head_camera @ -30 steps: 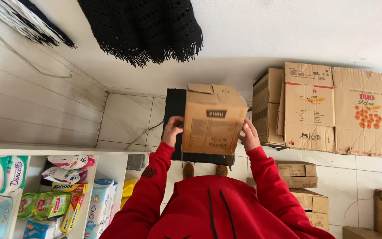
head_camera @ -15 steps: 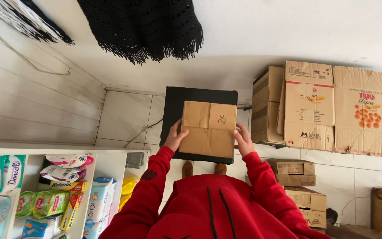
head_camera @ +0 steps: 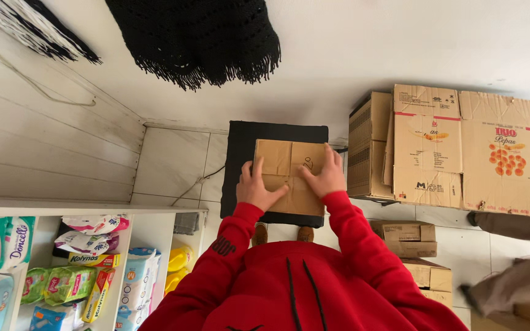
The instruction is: The person picks up several cardboard boxes one at a time and folds each one flat before placing them onto a stack of already flattened boxes.
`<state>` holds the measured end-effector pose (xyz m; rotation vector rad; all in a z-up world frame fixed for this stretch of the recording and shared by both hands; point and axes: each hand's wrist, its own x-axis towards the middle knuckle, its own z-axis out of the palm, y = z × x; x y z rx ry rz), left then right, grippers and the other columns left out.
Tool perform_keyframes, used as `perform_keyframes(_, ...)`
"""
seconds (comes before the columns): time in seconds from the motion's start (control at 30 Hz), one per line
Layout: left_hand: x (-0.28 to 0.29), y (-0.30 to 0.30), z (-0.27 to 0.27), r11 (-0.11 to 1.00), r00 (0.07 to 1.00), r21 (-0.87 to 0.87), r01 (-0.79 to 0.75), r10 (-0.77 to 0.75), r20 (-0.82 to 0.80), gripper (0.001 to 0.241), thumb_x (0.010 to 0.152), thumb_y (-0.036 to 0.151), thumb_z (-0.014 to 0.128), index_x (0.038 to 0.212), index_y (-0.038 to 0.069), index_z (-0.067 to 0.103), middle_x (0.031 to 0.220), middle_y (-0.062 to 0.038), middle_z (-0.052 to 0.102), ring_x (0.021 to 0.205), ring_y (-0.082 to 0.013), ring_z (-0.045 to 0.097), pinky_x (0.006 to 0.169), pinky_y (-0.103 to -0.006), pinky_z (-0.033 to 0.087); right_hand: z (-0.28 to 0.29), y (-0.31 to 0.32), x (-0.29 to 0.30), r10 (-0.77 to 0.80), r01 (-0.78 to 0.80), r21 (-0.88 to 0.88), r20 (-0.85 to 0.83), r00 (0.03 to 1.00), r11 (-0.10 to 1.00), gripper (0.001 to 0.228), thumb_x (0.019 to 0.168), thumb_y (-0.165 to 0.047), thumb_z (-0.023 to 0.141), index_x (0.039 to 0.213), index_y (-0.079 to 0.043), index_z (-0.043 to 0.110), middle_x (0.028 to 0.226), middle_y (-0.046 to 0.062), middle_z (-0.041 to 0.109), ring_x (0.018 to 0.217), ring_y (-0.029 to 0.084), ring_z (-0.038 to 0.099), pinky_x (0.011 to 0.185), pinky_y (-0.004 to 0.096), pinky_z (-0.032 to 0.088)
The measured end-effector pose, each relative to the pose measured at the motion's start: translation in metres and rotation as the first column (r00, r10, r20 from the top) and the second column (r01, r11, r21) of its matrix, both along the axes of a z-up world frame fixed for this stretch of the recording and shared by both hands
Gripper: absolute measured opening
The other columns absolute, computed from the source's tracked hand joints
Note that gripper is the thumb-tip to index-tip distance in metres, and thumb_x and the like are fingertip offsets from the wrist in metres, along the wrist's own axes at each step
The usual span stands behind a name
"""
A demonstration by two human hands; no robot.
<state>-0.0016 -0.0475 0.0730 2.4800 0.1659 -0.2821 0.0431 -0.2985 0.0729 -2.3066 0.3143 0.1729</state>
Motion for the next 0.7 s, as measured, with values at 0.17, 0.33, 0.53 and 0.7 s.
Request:
perform_keyframes(0.17,0.002,-0.014,0.034,0.991,0.999,0.131,0.036,-0.037,0.008,0.128,0.073,0.082,0.093,0.176,0.022,0.044,0.172,-0.016,0.036,0.145,-0.0473,0.064,0.115,-0.0661,0.058,0.055,0.036,0.021,0.068,-0.125,-0.309,-0.189,0.980,0.943,0.131,0.085,-0.090,0.083,0.186,-0.021,0.036,0.177,0.024,0.044,0.159,0.051,0.057,0.121,0.065,0.060)
perform_keyframes(0.33,0.010,-0.028,0.039,0.952,0.989,0.280,0.122,-0.094,-0.114,0.142,0.069,0.092,0.087,0.175,0.009,0.043,0.172,-0.014,0.033,0.146,-0.0458,0.057,0.110,-0.0628,0.056,0.069,0.051,0.030,0.071,-0.206,-0.543,-0.259,0.963,0.814,0.129,0.086,-0.098,0.075,0.184,-0.021,0.040,0.164,0.023,0.055,0.152,0.043,0.062,0.110,0.060,0.067)
perform_keyframes(0.53,0.018,-0.032,-0.002,0.943,0.986,0.301,0.138,-0.102,-0.132,0.124,0.071,0.082,0.090,0.162,0.011,0.046,0.176,-0.014,0.028,0.144,-0.0488,0.057,0.103,-0.0667,0.058,0.071,0.052,0.036,0.081,-0.263,-0.583,-0.319,0.944,0.769,0.119,0.090,-0.095,0.074,0.178,-0.019,0.051,0.154,0.024,0.064,0.145,0.041,0.070,0.109,0.053,0.067)
perform_keyframes(0.7,0.020,-0.028,0.033,0.957,0.983,0.254,0.139,-0.102,-0.154,0.112,0.074,0.079,0.088,0.157,0.015,0.048,0.170,-0.013,0.035,0.139,-0.0489,0.065,0.103,-0.0664,0.061,0.026,0.044,0.056,0.098,-0.281,-0.578,-0.327,0.940,0.766,0.116,0.092,-0.096,0.065,0.175,-0.015,0.054,0.144,0.027,0.071,0.137,0.040,0.077,0.104,0.052,0.070)
